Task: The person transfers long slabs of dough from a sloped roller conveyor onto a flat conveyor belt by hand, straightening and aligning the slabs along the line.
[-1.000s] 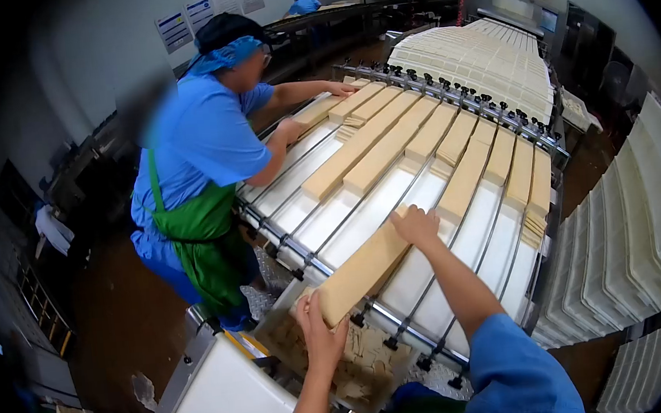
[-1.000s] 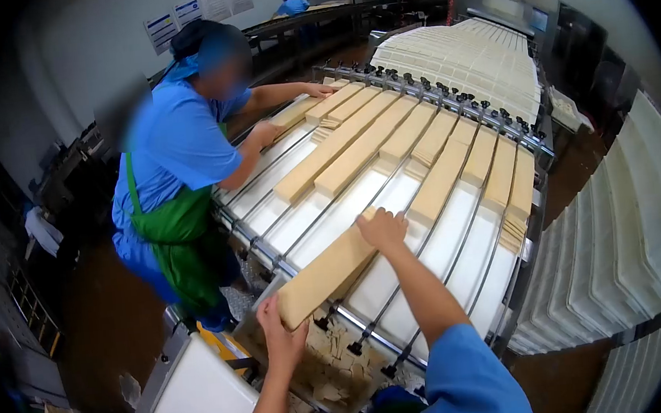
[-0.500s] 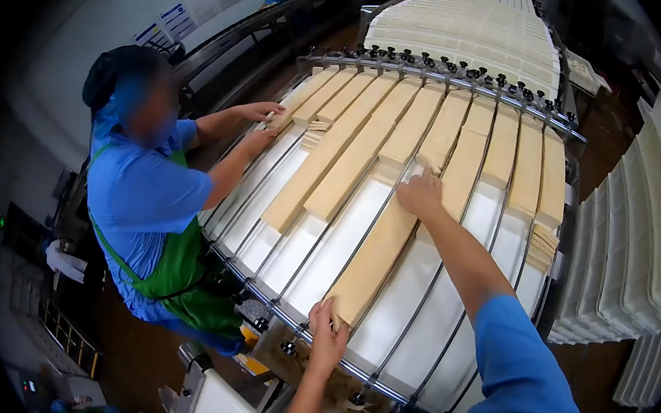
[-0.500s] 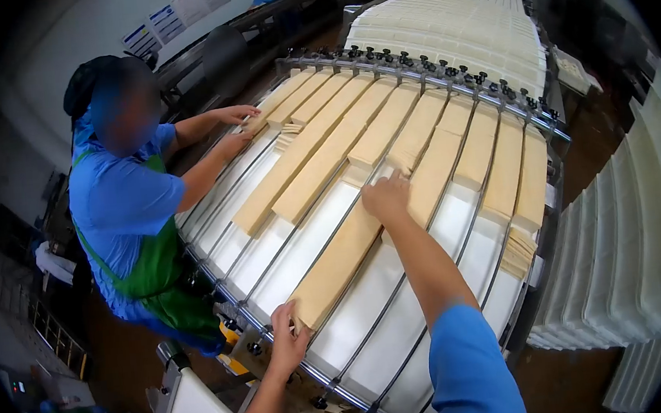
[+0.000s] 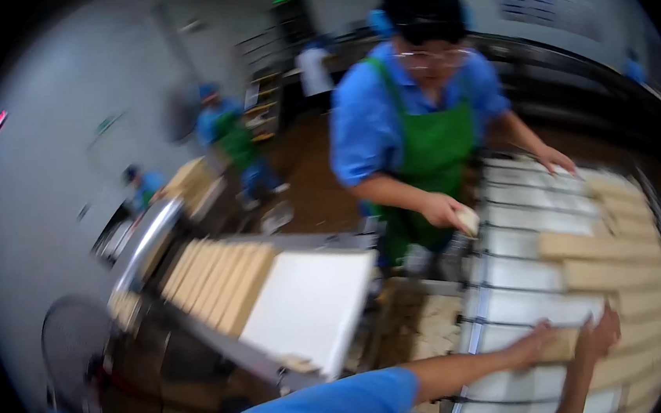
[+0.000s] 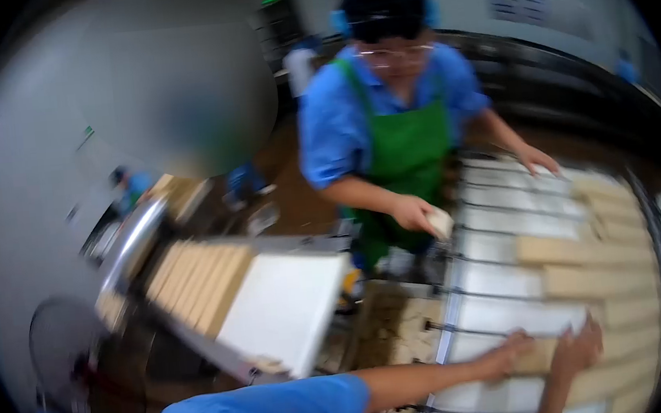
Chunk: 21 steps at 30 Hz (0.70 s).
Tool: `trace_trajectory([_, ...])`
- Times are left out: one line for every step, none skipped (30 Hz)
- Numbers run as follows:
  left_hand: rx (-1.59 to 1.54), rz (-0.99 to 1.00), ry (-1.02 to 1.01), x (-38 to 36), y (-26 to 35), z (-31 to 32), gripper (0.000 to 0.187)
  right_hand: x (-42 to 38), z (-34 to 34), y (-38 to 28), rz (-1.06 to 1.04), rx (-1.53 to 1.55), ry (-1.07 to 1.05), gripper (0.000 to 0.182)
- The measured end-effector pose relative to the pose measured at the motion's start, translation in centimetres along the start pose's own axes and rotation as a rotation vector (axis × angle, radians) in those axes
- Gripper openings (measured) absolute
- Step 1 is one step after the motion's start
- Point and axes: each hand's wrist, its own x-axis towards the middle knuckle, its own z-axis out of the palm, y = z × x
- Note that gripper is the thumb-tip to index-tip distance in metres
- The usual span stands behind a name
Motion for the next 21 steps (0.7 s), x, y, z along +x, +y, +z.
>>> trace_trajectory([0.120, -0.113, 0.038, 0.2, 1.5, -0.3, 0.066, -1.1, 2.3, 1.3, -0.103, -0.034, 0.054, 0.051])
trace_trajectory([-0.176, -0.344, 0.015, -0.3, 6.6, -4.2, 0.072, -2.2, 3.4, 1.8, -0.150, -0.023, 0.048, 0.049])
trace_trajectory([-0.063, -0.215, 0.143, -1.9, 6.1, -3.9, 0.073, -1.9, 3.0, 1.6, -0.186, -0.028, 0.056, 0.048])
trace_trajectory([-0.169, -0.281, 0.182, -3.2, 8.0, -6.4, 0.071, -1.7, -0.2, -1.3, -0.191, -0.081, -0.030, 0.043])
trace_trajectory([-0.284, -0.336, 0.215, -4.9, 10.9, -8.8, 0.069, -1.7, -3.7, -3.8, -0.191, -0.146, -0.111, 0.040])
trace_trajectory([-0.242, -0.319, 0.285, -7.1, 11.3, -10.5, 0.069, -1.0, -4.1, -4.4, -0.220, -0.132, -0.099, 0.040])
trace_trajectory([-0.203, -0.307, 0.346, -9.6, 10.9, -11.4, 0.068, -0.9, -3.2, -3.1, -0.180, -0.050, -0.183, 0.040])
trace_trajectory([-0.082, -0.261, 0.465, -12.2, 9.6, -11.6, 0.064, -0.8, -2.5, -2.1, -0.133, 0.029, -0.262, 0.039])
trace_trajectory([-0.063, -0.321, 0.489, -14.3, 9.6, -13.3, 0.062, 0.8, 2.5, 1.9, -0.090, 0.136, -0.316, 0.039])
trace_trajectory([-0.049, -0.379, 0.509, -16.6, 10.2, -15.3, 0.060, 2.3, 7.5, 6.0, -0.042, 0.243, -0.367, 0.042])
trace_trajectory([-0.027, -0.420, 0.597, -19.2, 10.7, -17.0, 0.058, 3.8, 12.4, 9.8, 0.012, 0.346, -0.413, 0.047])
trace_trajectory([0.145, -0.425, 0.625, -21.7, 11.4, -18.3, 0.054, 4.8, 12.4, 9.3, 0.041, 0.422, -0.343, 0.052])
trace_trajectory([0.318, -0.438, 0.656, -24.2, 12.0, -19.8, 0.051, 6.0, 12.4, 8.4, 0.065, 0.499, -0.271, 0.057])
trace_trajectory([0.594, -0.432, 0.558, -26.4, 12.0, -21.6, 0.053, 7.1, 11.9, 8.4, -0.221, 0.130, -0.211, 0.053])
trace_trajectory([0.434, -0.531, 0.556, -28.8, 11.8, -22.1, 0.054, 8.4, 11.6, 8.3, -0.471, -0.248, -0.048, 0.050])
trace_trajectory([0.494, -0.497, 0.508, -31.3, 11.7, -22.7, 0.055, 7.9, 2.7, 1.5, -0.314, -0.251, -0.155, 0.043])
trace_trajectory([0.417, -0.424, 0.516, -32.6, 13.7, -24.1, 0.055, 10.8, 1.9, 1.1, -0.110, -0.190, -0.330, 0.036])
trace_trajectory([0.144, -0.636, 0.612, -33.9, 15.6, -24.1, 0.052, 11.6, -0.2, 0.3, -0.037, -0.327, -0.317, 0.032])
trace_trajectory([0.168, -0.634, 0.619, -37.3, 13.8, -24.5, 0.052, 12.3, -2.8, -2.3, 0.313, -0.134, -0.269, 0.043])
trace_trajectory([0.163, -0.612, 0.701, -41.5, 10.9, -24.1, 0.057, 12.9, -5.6, -4.8, 0.645, 0.064, -0.133, 0.061])
trace_trajectory([0.112, -0.856, 0.563, -46.8, 7.5, -24.4, 0.066, 13.8, -7.0, -4.6, 0.656, 0.118, -0.238, 0.075])
